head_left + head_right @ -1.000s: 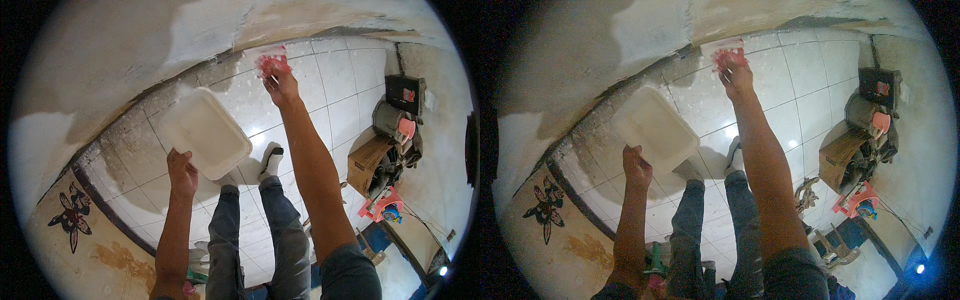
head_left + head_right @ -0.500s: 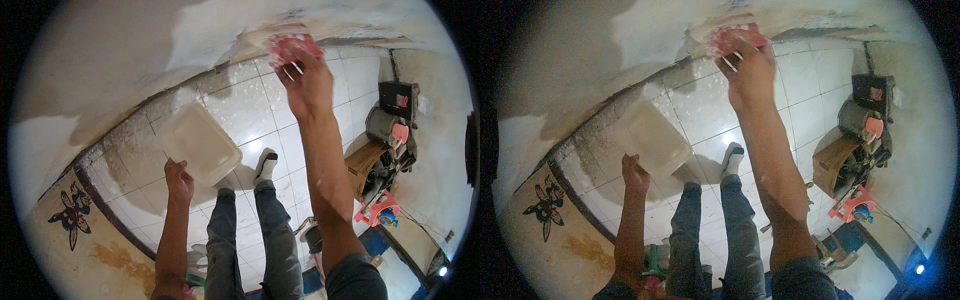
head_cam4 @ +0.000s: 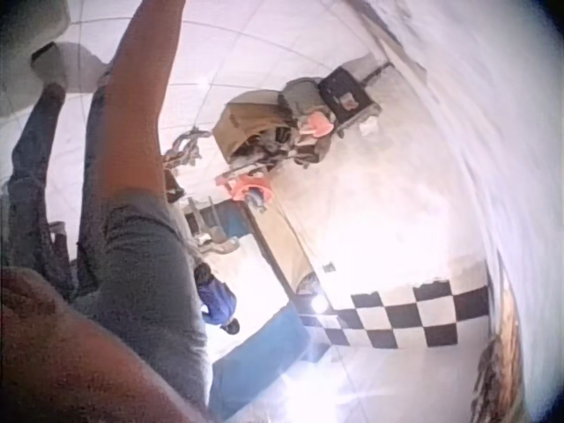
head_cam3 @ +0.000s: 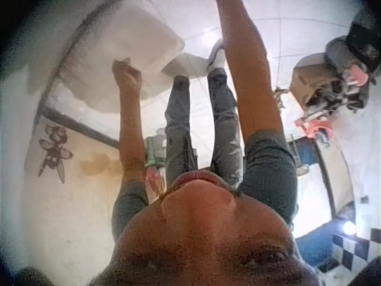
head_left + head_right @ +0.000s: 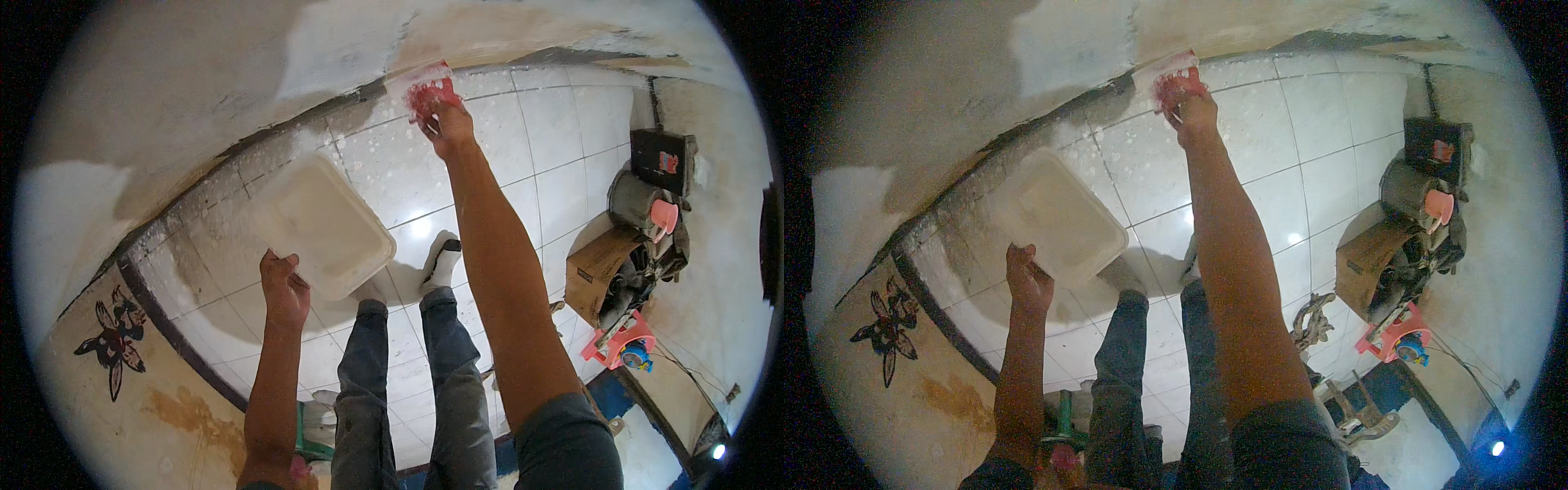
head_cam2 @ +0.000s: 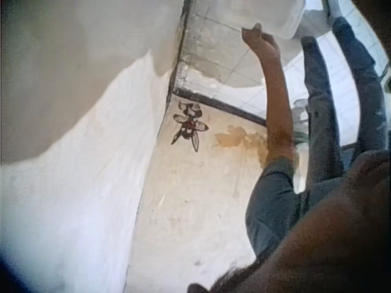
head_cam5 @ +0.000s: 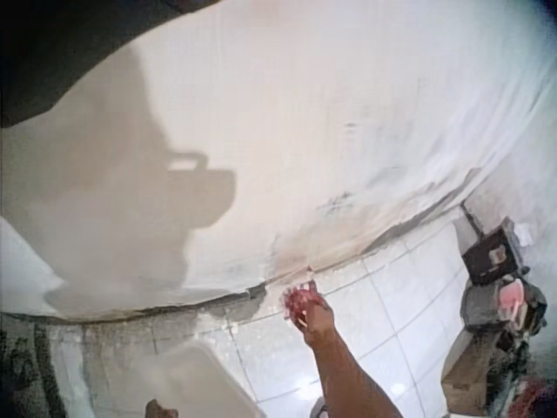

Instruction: The person applies a white substance to a wall using a red scraper tool, taking the substance from a white container.

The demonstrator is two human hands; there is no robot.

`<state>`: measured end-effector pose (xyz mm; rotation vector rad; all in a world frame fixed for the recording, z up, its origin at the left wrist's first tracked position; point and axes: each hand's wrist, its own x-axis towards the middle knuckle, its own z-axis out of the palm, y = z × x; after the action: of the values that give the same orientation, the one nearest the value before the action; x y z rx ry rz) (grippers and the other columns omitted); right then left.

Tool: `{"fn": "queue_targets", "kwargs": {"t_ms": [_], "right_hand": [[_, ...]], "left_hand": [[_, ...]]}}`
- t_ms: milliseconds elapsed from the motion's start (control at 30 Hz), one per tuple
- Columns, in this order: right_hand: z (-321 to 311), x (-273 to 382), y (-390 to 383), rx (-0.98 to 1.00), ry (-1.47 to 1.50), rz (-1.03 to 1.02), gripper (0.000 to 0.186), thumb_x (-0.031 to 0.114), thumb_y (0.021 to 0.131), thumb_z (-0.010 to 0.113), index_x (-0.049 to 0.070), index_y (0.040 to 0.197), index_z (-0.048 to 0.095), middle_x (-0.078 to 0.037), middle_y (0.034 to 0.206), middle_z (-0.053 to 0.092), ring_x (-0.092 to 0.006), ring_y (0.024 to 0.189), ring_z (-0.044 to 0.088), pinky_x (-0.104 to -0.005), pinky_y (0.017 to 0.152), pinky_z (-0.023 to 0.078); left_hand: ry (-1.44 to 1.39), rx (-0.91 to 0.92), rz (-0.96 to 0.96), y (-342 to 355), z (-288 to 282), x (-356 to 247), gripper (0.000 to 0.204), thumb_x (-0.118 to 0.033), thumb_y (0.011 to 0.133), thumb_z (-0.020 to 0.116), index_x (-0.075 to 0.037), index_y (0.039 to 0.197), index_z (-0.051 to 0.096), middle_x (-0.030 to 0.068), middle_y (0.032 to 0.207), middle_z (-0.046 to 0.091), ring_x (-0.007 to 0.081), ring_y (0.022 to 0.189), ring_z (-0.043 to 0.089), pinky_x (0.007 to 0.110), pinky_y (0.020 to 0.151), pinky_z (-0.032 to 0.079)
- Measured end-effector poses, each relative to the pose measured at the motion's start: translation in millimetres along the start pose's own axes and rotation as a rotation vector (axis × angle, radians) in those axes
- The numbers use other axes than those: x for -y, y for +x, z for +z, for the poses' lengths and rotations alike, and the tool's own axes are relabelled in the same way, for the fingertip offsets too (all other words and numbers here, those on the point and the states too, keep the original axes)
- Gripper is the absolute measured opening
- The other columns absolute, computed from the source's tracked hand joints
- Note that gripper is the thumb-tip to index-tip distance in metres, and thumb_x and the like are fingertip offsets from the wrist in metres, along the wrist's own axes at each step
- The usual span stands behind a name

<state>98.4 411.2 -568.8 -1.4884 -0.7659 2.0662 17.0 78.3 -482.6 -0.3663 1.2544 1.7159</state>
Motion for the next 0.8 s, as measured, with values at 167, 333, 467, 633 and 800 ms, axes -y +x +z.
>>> {"fn": "queue_targets", "kwargs": {"t_ms": [167, 333, 467, 633, 800], "right_hand": [[26.4, 3.2, 3.7, 0.073, 0.093, -0.072, 0.027, 0.009, 0.083, 0.057, 0.014, 0.108, 0.048, -0.002, 0.093, 0.061, -0.0179, 0.082, 0.06, -0.036, 0.071, 0.047], [78.5, 54.0, -100.6, 0.141, 0.131, -0.155, 0.025, 0.002, 0.084, 0.053, 0.01, 0.107, 0.05, -0.006, 0.094, 0.06, -0.0192, 0.084, 0.058, -0.0361, 0.076, 0.047], [65.7, 93.1, -160.5, 0.148, 0.072, -0.24, 0.025, 0.006, 0.085, 0.057, 0.009, 0.108, 0.049, -0.006, 0.096, 0.06, -0.0192, 0.083, 0.059, -0.0352, 0.074, 0.049], [25.6, 71.4, -160.7, 0.133, 0.093, -0.21, 0.025, 0.007, 0.085, 0.059, 0.01, 0.109, 0.051, -0.003, 0.095, 0.06, -0.0166, 0.083, 0.059, -0.0316, 0.074, 0.049], [-19.2, 7.5, -88.4, 0.102, 0.007, 0.053, 0.025, 0.008, 0.087, 0.056, 0.008, 0.111, 0.052, -0.002, 0.095, 0.06, -0.0113, 0.075, 0.054, -0.0241, 0.064, 0.042]], "left_hand": [[0.066, -0.112, 0.015, 3.8, -21.1, 12.3, 0.042, -0.014, 0.074, 0.06, -0.007, 0.114, 0.048, 0.008, 0.106, 0.057, 0.026, 0.107, 0.054, 0.047, 0.098, 0.043], [0.004, -0.003, 0.036, -5.6, -20.7, 2.3, 0.049, -0.013, 0.073, 0.06, -0.005, 0.12, 0.047, 0.0079, 0.112, 0.056, 0.0257, 0.108, 0.055, 0.044, 0.098, 0.043], [-0.026, 0.025, 0.071, -8.5, -17.0, -3.4, 0.048, -0.013, 0.073, 0.06, -0.006, 0.12, 0.048, 0.0083, 0.112, 0.056, 0.0251, 0.108, 0.055, 0.044, 0.098, 0.043], [-0.063, 0.008, 0.07, -12.0, -16.7, -7.0, 0.049, -0.014, 0.073, 0.062, -0.006, 0.12, 0.048, 0.0088, 0.112, 0.056, 0.026, 0.108, 0.055, 0.044, 0.096, 0.045], [-0.088, -0.023, 0.067, -15.3, -15.8, -7.7, 0.051, -0.014, 0.072, 0.062, -0.006, 0.119, 0.047, 0.0093, 0.112, 0.055, 0.0272, 0.109, 0.054, 0.045, 0.096, 0.045]]}}
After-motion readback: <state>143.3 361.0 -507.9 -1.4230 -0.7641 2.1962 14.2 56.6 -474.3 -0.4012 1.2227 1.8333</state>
